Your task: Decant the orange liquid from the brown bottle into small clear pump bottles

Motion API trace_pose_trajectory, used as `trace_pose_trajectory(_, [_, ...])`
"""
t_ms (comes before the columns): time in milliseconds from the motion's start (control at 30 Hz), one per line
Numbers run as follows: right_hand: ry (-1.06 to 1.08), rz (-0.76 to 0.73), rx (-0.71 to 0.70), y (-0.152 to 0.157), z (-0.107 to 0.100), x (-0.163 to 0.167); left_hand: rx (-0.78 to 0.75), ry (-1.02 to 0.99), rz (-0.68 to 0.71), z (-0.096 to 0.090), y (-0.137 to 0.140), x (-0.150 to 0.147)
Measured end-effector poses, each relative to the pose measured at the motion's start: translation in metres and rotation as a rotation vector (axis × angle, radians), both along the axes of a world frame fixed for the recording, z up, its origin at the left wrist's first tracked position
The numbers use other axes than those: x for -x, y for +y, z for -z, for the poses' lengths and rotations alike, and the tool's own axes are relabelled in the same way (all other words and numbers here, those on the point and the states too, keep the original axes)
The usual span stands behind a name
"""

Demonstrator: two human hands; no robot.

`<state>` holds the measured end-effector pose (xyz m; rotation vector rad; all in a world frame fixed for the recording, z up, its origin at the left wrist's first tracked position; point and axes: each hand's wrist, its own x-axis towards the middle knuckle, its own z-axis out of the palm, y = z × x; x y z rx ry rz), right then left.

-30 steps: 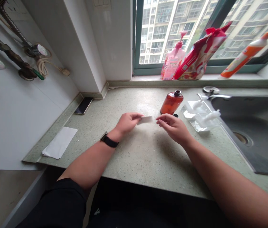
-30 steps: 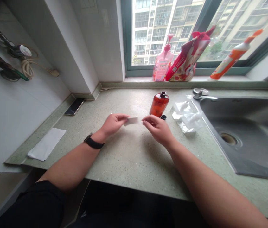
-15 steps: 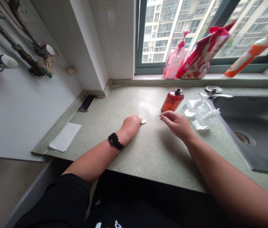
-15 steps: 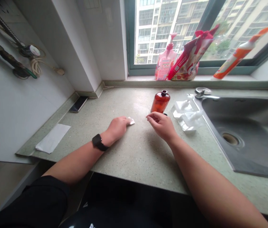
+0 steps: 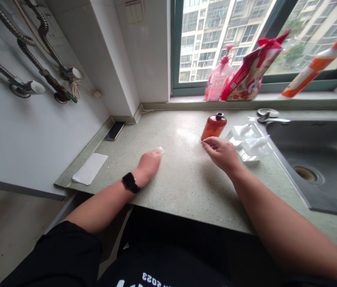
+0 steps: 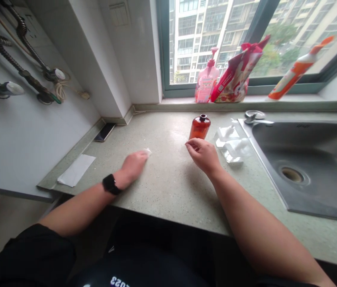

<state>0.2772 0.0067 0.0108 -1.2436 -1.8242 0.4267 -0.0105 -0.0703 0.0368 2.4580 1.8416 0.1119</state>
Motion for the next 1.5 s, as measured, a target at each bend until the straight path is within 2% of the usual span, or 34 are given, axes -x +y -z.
trace_pose_trajectory(100, [-0.008, 0.027, -0.027, 0.002, -0.001, -0.005, 0.058, 0.013, 0.172, 0.011, -0.013, -0.049])
trace_pose_trajectory(167, [-0.017, 0.049, -0.06, 0.003, -0.003, -0.01, 0.074, 0.035, 0.223, 0.009, -0.005, -0.062])
trace_pose_trajectory(233, [-0.04, 0.076, -0.101, 0.004, -0.004, -0.014, 0.039, 0.058, 0.14, -0.001, 0.021, -0.054])
trace_pose_trajectory(333, [-0.075, 0.105, -0.136, 0.005, -0.006, -0.019, -0.02, 0.098, -0.083, -0.016, 0.077, -0.022])
trace_pose_trajectory(400, [-0.08, 0.107, -0.133, 0.005, -0.006, -0.02, -0.022, 0.111, -0.186, -0.017, 0.108, -0.01])
trace_pose_trajectory(467, [-0.087, 0.098, -0.117, 0.005, -0.005, -0.02, -0.008, 0.106, -0.216, -0.011, 0.124, -0.019])
trace_pose_trajectory(567, [-0.106, 0.089, -0.093, 0.005, -0.002, -0.019, 0.01, 0.063, -0.126, 0.005, 0.113, -0.063])
trace_pose_trajectory(667, [-0.102, 0.094, -0.081, 0.007, 0.001, -0.021, 0.036, -0.009, 0.098, 0.018, 0.072, -0.107])
trace_pose_trajectory(733, [-0.1, 0.109, -0.077, 0.008, 0.002, -0.022, 0.066, -0.051, 0.265, 0.021, 0.05, -0.119])
trace_pose_trajectory(800, [-0.097, 0.122, -0.069, 0.009, 0.003, -0.024, 0.08, -0.072, 0.344, 0.017, 0.047, -0.114])
trace_pose_trajectory(867, [-0.087, 0.124, -0.056, 0.01, 0.003, -0.025, 0.052, -0.076, 0.304, 0.01, 0.068, -0.097])
trace_pose_trajectory(1000, [-0.07, 0.129, -0.043, 0.01, 0.003, -0.025, -0.031, -0.077, 0.07, -0.003, 0.144, -0.068])
trace_pose_trajectory(1067, [-0.062, 0.132, -0.042, 0.01, 0.002, -0.025, -0.04, -0.09, 0.022, 0.0, 0.17, -0.069])
trace_pose_trajectory(1133, [-0.055, 0.136, -0.046, 0.01, 0.0, -0.025, -0.034, -0.111, 0.048, 0.008, 0.179, -0.078])
trace_pose_trajectory(1200, [-0.049, 0.152, -0.054, 0.009, -0.002, -0.026, -0.025, -0.138, 0.137, 0.018, 0.174, -0.089])
trace_pose_trajectory(1333, [-0.034, 0.197, -0.05, 0.009, -0.003, -0.026, 0.022, -0.193, 0.405, 0.031, 0.146, -0.095])
trace_pose_trajectory(1433, [-0.05, 0.19, -0.052, 0.008, -0.002, -0.026, 0.06, -0.224, 0.534, 0.035, 0.118, -0.078])
trace_pose_trajectory(1500, [-0.057, 0.182, -0.058, 0.008, -0.001, -0.026, 0.08, -0.242, 0.584, 0.038, 0.097, -0.056])
